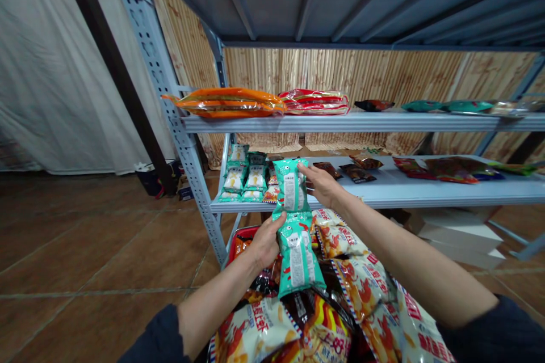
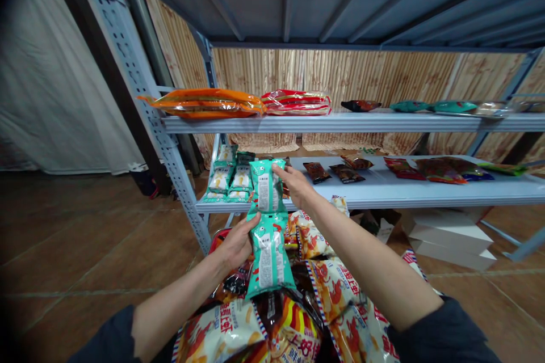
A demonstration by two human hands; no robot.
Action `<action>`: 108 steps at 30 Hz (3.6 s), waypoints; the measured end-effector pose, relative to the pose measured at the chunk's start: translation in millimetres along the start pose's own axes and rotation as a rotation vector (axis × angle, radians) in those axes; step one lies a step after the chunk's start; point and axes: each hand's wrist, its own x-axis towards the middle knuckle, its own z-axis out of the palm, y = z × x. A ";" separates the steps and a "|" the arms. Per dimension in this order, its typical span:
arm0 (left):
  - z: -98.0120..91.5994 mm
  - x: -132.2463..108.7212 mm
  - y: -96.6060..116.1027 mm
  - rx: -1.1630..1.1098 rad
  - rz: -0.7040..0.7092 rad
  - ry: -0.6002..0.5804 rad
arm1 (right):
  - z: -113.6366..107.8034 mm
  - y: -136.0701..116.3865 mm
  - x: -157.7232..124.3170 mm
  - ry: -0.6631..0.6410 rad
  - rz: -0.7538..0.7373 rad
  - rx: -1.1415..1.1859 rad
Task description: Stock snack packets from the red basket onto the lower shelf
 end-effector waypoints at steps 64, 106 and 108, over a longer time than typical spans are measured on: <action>16.2 2.7 8.9 -0.062 0.073 0.050 | -23.8 54.9 -38.5 -0.152 0.097 0.230; 21.5 31.4 36.0 -0.065 0.137 0.281 | -21.2 76.1 -109.5 -0.203 0.291 0.318; 20.3 33.0 37.9 -0.060 0.128 0.297 | -21.7 78.4 -110.1 -0.216 0.298 0.290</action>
